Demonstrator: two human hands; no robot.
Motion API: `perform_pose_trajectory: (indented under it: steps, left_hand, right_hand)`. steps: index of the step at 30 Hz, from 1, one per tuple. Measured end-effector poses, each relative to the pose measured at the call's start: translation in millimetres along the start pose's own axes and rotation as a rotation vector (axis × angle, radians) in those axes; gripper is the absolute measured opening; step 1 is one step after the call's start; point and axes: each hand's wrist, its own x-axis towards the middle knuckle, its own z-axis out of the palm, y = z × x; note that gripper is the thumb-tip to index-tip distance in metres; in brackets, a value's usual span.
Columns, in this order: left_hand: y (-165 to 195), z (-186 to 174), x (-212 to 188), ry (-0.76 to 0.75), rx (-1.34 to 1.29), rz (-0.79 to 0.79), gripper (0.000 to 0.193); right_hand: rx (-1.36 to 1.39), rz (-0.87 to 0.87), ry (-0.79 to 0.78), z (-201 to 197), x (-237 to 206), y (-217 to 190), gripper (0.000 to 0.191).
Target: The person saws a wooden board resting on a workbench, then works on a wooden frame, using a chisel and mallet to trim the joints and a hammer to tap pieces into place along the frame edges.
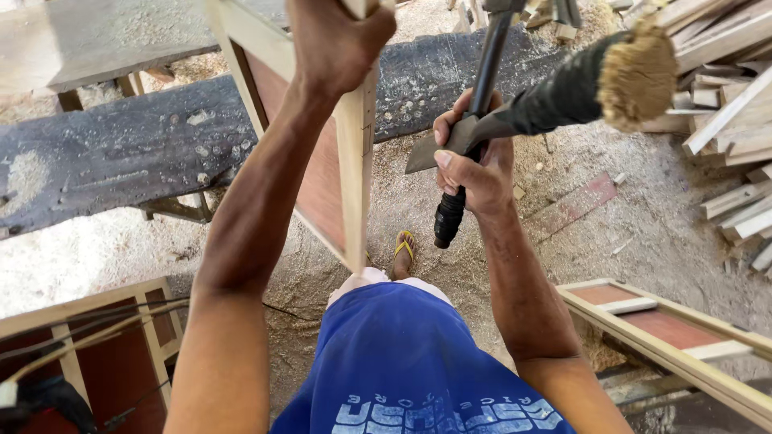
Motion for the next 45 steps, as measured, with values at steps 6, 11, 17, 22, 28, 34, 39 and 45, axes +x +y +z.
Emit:
perform_pose_trajectory:
  steps: [6,11,17,22,28,34,39,45]
  left_hand:
    - [31,45,2,-0.230,0.175,-0.081,0.020]
    - [32,88,-6,-0.336,0.146,0.090,0.026]
    - [12,123,-15,-0.725,0.354,-0.264,0.027]
    - [-21,134,-30,-0.819,0.290,-0.258,0.042]
    - [-65,125,-69,-0.948,0.359,-0.355,0.046]
    - [-107,92,-113,-1.148,0.503,-0.468,0.039]
    - [-149,48,-143,-1.259,0.515,-0.518,0.037]
    - [-200,5,-164,-1.322,0.546,-0.576,0.045]
  right_hand:
    - [0.064,-0.094,-0.046,-16,-16,-6,0.056]
    - [0.062,-0.067,0.025,-38,-45,-16,0.057]
    - [0.042,-0.107,0.162,-72,-66,-7,0.056]
    - [0.020,-0.148,0.350,-80,-75,29,0.052]
    - [-0.149,-0.362,0.327,-82,-71,89,0.055]
    - [-0.648,-0.361,0.372,-54,-31,134,0.050]
    - [-0.566,-0.167,0.466,-12,4,156,0.067]
    - [-0.676,-0.068,0.483,6,33,179,0.064]
